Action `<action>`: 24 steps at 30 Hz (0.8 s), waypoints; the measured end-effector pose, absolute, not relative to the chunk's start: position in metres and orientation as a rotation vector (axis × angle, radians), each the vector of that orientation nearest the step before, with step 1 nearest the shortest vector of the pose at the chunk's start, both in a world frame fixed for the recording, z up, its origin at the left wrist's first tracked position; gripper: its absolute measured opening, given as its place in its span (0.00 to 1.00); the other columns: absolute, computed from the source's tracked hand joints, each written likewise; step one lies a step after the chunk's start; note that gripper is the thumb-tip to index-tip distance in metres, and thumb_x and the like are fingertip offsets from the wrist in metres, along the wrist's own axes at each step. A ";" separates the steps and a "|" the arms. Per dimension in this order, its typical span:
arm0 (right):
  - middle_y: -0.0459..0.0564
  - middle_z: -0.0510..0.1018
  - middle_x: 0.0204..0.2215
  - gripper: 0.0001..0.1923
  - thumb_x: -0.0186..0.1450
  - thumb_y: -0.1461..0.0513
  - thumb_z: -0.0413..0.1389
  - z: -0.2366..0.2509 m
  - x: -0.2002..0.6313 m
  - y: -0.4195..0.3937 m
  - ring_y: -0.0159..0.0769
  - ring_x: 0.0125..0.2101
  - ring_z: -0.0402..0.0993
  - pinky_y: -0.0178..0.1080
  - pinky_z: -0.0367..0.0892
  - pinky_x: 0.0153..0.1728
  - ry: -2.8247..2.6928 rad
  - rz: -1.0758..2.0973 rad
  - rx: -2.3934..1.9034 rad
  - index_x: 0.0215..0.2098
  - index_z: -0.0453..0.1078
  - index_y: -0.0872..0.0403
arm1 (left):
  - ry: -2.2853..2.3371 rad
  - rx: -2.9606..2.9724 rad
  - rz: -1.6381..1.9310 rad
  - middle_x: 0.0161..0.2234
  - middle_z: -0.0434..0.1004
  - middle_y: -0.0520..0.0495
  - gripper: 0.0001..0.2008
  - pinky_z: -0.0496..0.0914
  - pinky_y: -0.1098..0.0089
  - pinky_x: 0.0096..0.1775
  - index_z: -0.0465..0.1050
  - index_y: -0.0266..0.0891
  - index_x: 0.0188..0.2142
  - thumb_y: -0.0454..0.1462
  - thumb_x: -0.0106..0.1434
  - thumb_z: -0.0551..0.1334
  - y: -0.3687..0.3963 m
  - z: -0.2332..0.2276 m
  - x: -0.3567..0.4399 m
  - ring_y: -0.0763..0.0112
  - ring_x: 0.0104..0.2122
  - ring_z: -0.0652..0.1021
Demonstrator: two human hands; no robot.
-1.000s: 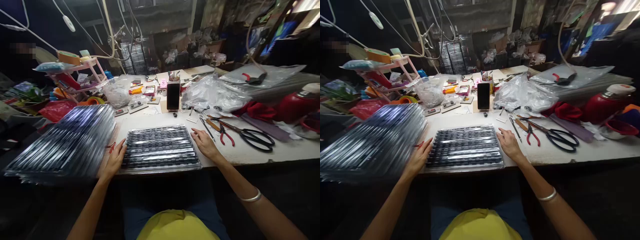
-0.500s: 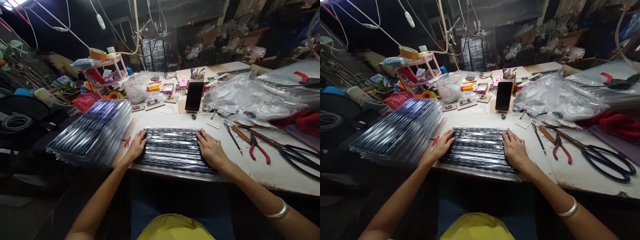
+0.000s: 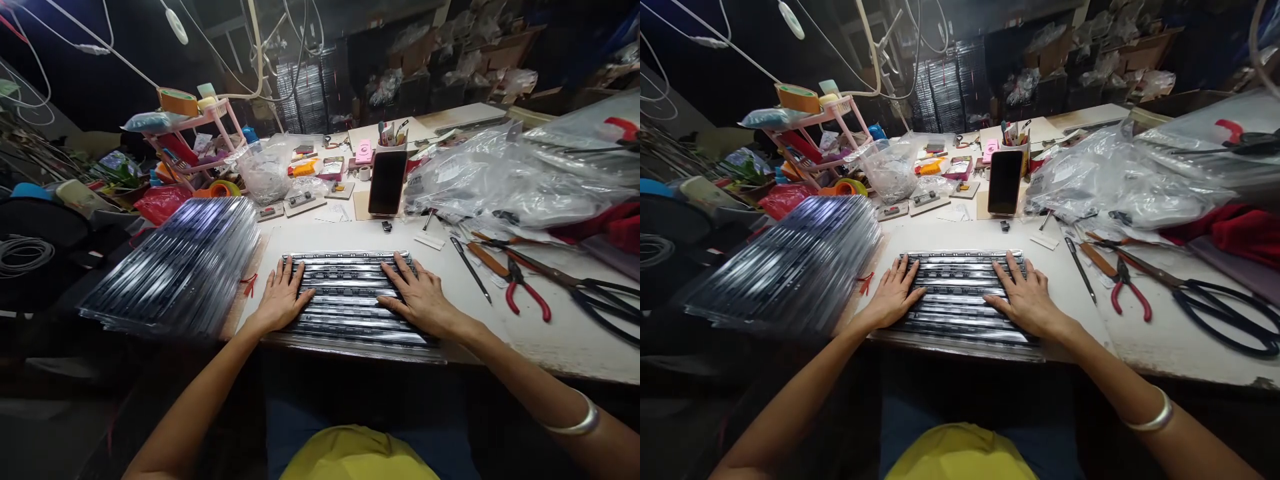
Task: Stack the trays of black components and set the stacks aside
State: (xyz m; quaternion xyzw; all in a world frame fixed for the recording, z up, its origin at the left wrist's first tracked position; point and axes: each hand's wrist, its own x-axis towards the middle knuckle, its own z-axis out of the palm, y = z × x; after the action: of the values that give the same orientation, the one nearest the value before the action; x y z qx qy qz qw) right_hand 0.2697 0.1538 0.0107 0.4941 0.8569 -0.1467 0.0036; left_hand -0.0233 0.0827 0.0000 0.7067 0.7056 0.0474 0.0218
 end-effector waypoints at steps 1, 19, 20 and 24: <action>0.46 0.29 0.67 0.38 0.64 0.39 0.35 0.010 0.270 0.153 0.60 0.64 0.29 0.57 0.42 0.59 2.697 -0.464 1.538 0.67 0.39 0.43 | 2.145 2.196 0.146 0.67 0.32 0.40 0.36 0.47 0.47 0.60 0.42 0.44 0.66 0.56 0.64 0.46 0.083 0.002 -0.025 0.50 0.65 0.40; 0.40 0.38 0.67 0.30 0.65 0.42 0.39 0.013 0.274 0.148 0.64 0.63 0.35 0.60 0.45 0.58 2.825 -0.475 1.533 0.64 0.48 0.36 | 2.050 2.166 0.598 0.44 0.64 0.43 0.29 0.60 0.53 0.51 0.65 0.39 0.35 0.57 0.44 0.67 0.119 0.010 0.019 0.54 0.47 0.66; 0.41 0.39 0.67 0.30 0.65 0.42 0.39 0.012 0.274 0.148 0.64 0.63 0.35 0.61 0.46 0.57 2.840 -0.478 1.530 0.64 0.49 0.36 | 2.052 2.171 0.624 0.44 0.63 0.43 0.28 0.60 0.53 0.51 0.65 0.40 0.35 0.56 0.45 0.67 0.119 0.010 0.019 0.54 0.47 0.66; 0.41 0.41 0.67 0.30 0.65 0.41 0.40 0.009 0.275 0.149 0.65 0.63 0.37 0.63 0.47 0.56 2.877 -0.484 1.534 0.63 0.51 0.35 | 2.049 2.274 0.709 0.44 0.64 0.43 0.25 0.58 0.52 0.51 0.66 0.40 0.35 0.54 0.46 0.68 0.113 0.009 0.020 0.54 0.48 0.65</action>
State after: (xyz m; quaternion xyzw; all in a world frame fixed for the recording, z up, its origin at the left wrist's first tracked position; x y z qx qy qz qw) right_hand 0.2746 0.1487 0.0090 0.4639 0.8703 -0.1464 -0.0773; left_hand 0.0197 0.1132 0.0087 0.7237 0.6522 0.2257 -0.0002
